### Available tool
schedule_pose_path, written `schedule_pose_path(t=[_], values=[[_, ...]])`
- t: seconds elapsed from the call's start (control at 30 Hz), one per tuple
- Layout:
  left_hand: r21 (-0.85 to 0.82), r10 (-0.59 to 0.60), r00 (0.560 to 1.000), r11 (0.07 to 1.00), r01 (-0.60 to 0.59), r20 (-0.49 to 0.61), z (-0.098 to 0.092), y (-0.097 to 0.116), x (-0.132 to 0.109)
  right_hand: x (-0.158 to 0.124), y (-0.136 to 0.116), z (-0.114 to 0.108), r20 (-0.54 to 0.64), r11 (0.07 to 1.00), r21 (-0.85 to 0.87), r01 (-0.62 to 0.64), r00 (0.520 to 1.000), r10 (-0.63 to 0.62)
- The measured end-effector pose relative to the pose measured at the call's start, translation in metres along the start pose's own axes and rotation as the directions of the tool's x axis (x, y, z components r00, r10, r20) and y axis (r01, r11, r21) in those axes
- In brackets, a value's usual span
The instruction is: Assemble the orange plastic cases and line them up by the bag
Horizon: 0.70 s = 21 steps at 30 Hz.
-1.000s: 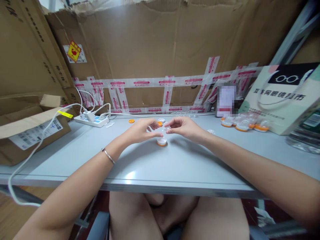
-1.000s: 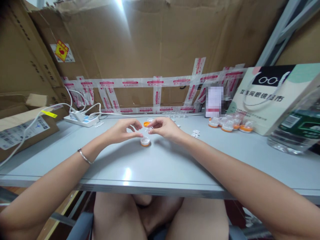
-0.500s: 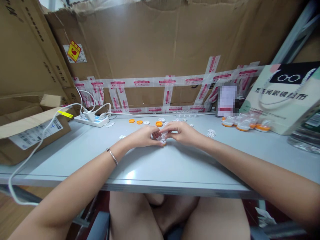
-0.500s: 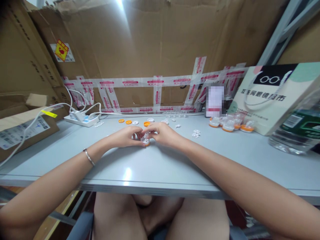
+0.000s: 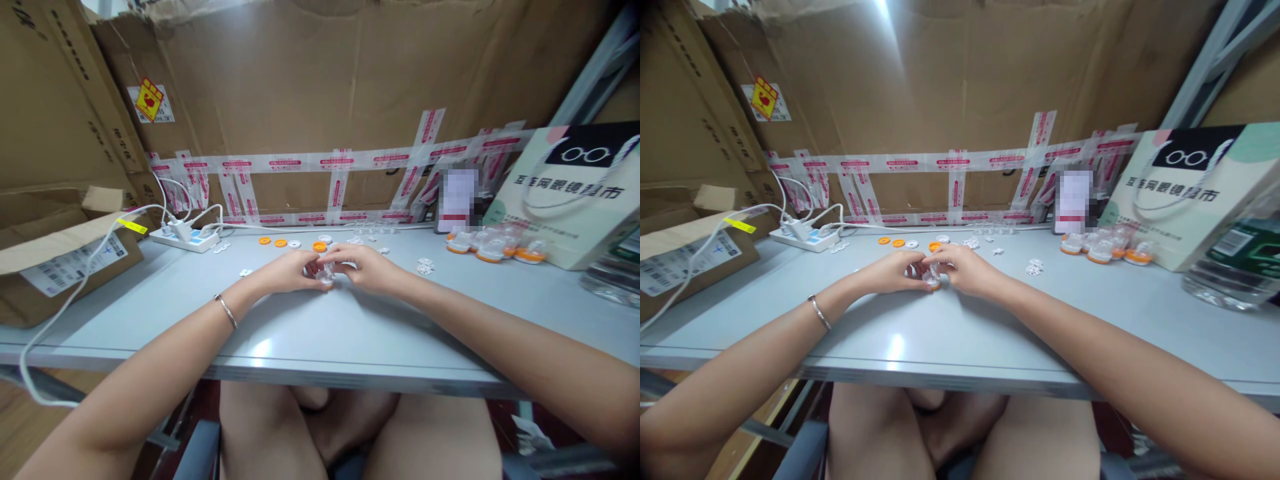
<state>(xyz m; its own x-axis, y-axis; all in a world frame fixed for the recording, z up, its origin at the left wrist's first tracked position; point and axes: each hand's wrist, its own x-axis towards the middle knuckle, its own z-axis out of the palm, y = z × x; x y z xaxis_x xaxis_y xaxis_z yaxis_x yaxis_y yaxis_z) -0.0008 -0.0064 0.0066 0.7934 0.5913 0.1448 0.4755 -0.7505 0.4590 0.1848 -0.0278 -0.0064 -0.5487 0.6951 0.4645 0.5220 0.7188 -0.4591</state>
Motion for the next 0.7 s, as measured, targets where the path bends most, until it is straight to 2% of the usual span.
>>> schedule_pose_path(t=[0.2,0.33,0.5,0.7], values=[[-0.022,-0.016,1.0,1.0,0.016,0.003,0.0002,0.0009,0.0007,-0.0003,-0.0026,0.0003,-0.028,1.0,-0.005,-0.013,1.0,0.012],[-0.074,-0.023,0.999,0.997,0.026,0.031,0.002,0.0,0.0013,-0.0009,-0.0049,0.0016,-0.07,0.996,0.068,-0.052,0.996,0.057],[-0.073,-0.039,0.999,0.997,0.04,0.014,0.0033,-0.0013,0.0011,-0.0007,-0.0068,0.0035,-0.049,0.99,0.097,-0.106,0.993,0.111],[-0.081,-0.046,0.999,0.996,0.047,0.015,0.004,-0.0024,0.001,-0.0019,-0.0065,0.004,-0.049,0.993,0.06,-0.097,0.994,0.1]])
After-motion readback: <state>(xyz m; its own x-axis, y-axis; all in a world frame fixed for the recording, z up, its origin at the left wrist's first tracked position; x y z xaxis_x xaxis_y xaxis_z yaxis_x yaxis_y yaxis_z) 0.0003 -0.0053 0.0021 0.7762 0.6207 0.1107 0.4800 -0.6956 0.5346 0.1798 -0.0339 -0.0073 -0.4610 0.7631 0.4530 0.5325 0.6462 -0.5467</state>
